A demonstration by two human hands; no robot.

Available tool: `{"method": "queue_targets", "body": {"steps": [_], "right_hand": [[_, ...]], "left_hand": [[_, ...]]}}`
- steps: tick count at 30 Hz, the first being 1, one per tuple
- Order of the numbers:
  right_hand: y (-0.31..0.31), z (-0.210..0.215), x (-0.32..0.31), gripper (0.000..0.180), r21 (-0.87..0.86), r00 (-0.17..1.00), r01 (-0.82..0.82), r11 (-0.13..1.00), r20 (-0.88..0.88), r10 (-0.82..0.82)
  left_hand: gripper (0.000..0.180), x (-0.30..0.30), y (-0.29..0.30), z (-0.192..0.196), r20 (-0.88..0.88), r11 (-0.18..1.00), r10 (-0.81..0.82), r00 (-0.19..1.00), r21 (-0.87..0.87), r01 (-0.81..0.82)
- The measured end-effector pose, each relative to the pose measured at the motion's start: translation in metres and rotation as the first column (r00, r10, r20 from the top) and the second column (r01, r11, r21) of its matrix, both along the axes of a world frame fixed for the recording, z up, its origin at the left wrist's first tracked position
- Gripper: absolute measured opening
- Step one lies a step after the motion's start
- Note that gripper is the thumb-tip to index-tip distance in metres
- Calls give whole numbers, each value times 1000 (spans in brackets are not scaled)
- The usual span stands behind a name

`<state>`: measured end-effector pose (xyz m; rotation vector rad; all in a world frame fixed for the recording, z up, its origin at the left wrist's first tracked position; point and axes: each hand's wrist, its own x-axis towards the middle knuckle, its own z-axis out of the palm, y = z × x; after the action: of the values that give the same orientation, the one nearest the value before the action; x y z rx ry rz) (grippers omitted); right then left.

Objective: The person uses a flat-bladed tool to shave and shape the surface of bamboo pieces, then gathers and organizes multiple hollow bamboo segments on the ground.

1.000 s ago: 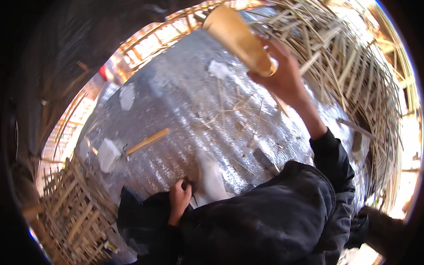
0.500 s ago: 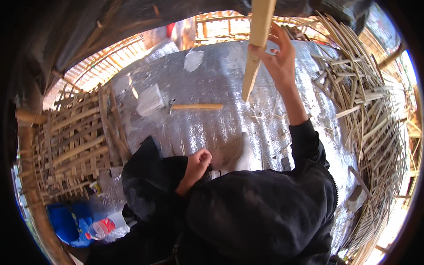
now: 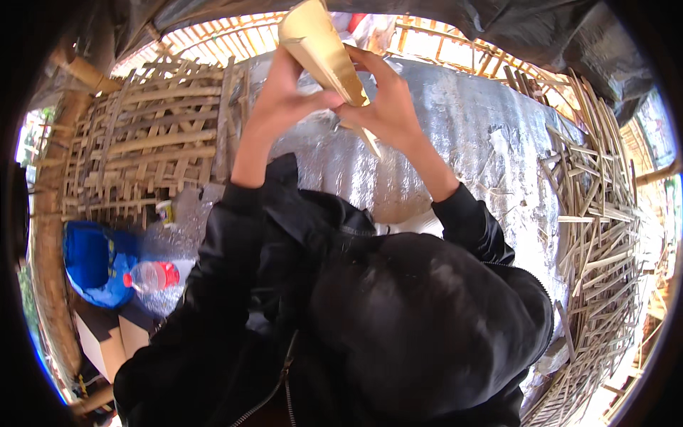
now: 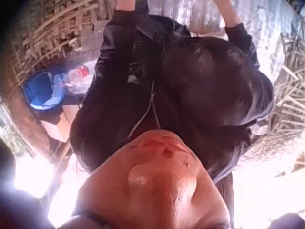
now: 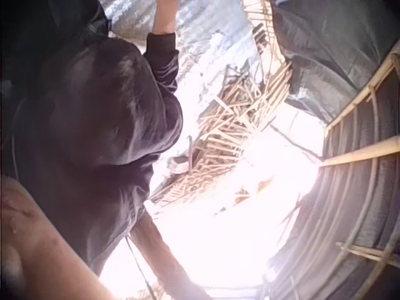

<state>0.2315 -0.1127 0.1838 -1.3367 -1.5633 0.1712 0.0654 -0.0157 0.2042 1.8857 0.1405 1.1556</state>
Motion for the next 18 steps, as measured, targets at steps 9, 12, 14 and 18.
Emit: {"method": "queue_targets", "body": {"steps": [9,12,14,18], "right_hand": [[-63,-2,16,72,-362,985,17,932,164,46],[-120,61,35,54,-698,916,-345,627,-106,386],[-162,108,28,54,-874,845,-420,244,-278,457],[-213,165,-5,65,-982,730,-127,-137,-186,658]], "left_hand": [[87,-11,-17,-16,-37,987,0,999,-162,-6],[89,-7,-21,-15,-84,971,-36,996,-240,15],[91,-5,-29,-10,-57,990,5,998,-142,-13],[96,-9,-35,-9,-71,998,19,997,-66,-24]]}}
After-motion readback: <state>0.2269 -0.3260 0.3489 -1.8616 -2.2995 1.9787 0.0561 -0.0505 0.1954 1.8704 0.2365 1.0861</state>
